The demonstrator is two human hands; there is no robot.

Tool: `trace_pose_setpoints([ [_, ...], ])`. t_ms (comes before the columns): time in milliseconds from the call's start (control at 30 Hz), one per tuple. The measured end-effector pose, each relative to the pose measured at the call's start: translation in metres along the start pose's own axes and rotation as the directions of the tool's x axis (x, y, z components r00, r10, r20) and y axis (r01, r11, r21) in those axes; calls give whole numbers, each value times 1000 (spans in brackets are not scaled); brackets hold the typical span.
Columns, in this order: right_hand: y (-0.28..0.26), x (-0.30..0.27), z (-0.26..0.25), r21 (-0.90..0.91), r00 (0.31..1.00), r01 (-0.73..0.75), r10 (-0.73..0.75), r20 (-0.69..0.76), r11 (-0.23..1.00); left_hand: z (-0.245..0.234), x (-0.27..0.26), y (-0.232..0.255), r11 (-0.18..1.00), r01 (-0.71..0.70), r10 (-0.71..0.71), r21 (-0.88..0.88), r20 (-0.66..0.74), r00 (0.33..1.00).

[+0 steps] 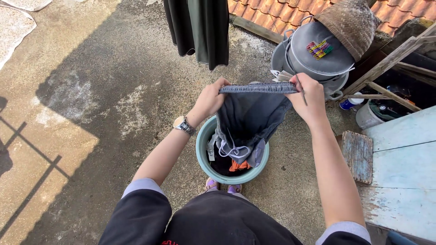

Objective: Hanging laundry on a drying rack using hangers and clothespins.

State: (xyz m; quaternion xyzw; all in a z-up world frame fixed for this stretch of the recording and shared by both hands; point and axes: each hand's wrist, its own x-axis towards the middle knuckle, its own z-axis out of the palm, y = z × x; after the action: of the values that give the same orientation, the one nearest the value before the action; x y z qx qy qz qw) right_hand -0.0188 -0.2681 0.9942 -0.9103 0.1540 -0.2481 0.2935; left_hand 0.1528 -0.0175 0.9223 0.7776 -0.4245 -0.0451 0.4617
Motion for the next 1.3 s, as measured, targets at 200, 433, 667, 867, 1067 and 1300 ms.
trace_pose_setpoints([
  [200, 55, -28, 56, -63, 997, -67, 69, 32, 996, -31, 9, 62, 989, 131, -135, -67, -69, 988],
  [433, 55, -62, 31, 352, 956, -277, 221, 192, 894, -29, 28, 43, 986, 113, -123, -120, -86, 989],
  [667, 61, -78, -9, 437, 932, -283, 137, 335, 854, -46, 40, 29, 973, 227, -231, -49, -123, 965],
  [867, 56, -82, -9, 374, 940, -197, 67, 334, 906, -59, 37, 31, 961, 275, -274, 8, -85, 958],
  [1067, 29, -74, -2, 348, 949, -10, -101, 299, 937, -54, 36, 22, 971, 234, -228, 41, -114, 967],
  [1300, -17, -80, 84, 375, 955, -114, -3, 296, 920, 3, 18, 41, 988, 154, -154, 10, 84, 984],
])
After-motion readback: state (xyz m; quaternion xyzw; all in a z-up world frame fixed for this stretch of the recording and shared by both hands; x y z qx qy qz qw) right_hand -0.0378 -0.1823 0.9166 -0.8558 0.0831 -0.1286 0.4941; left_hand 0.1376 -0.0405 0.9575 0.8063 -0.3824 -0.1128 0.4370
